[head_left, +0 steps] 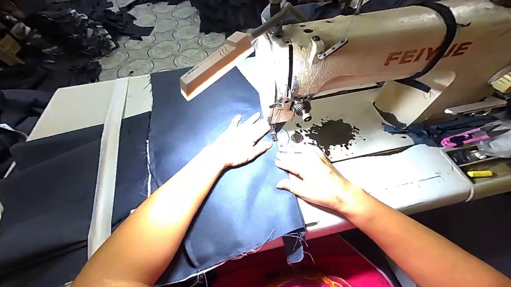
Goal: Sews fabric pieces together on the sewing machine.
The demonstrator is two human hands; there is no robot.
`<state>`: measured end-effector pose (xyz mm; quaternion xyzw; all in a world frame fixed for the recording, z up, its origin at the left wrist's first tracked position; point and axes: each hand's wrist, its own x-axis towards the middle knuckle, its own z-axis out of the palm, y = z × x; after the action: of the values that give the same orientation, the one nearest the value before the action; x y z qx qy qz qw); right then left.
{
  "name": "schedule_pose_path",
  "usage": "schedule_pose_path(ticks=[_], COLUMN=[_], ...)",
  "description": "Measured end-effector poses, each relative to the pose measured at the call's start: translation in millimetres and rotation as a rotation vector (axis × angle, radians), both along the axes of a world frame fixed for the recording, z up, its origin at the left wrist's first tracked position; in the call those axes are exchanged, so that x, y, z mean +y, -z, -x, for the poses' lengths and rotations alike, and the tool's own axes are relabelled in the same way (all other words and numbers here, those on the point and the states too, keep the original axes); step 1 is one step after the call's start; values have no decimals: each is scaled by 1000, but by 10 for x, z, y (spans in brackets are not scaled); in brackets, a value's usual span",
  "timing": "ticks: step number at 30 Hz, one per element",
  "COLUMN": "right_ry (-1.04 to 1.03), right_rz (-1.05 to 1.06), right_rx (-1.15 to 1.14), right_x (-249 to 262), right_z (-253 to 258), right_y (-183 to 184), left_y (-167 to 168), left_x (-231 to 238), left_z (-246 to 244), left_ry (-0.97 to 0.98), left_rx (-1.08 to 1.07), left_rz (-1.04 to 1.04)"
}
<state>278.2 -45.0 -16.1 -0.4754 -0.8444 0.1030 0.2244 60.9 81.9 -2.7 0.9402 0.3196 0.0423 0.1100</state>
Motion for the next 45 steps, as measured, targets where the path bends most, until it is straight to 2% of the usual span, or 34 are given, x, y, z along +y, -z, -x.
schedule_pose_path(ticks=[14, 26, 29, 32, 34, 36, 39, 42, 45], right_ry=[19, 47, 30, 114, 242, 292, 309, 313, 319], right_rz=[-38, 78, 91, 127, 47, 13, -62, -169, -228], right_rx=[18, -10, -17, 67, 205, 258, 207, 201, 273], right_x=[24, 65, 94, -39, -290, -665, -1103, -1167, -1145], right_z=[14, 72, 58, 41, 65, 117, 281, 344, 315], right_y=[50, -43, -68, -57, -39, -37, 111, 259, 258], left_y=[-10, -4, -64, -169, -251, -283, -247, -108, 75], left_x=[55, 187, 174, -86, -462, -970, -1652, -1915, -1926], left_z=[10, 12, -13, -97, -137, -169, -212, -237, -270], left_ry=[35, 37, -19, -116, -177, -240, -352, -411, -362], left_rx=[-43, -21, 27, 55, -173, -501, -757, -741, -668], left_rz=[10, 21, 29, -3, -19, -27, 220, 384, 260])
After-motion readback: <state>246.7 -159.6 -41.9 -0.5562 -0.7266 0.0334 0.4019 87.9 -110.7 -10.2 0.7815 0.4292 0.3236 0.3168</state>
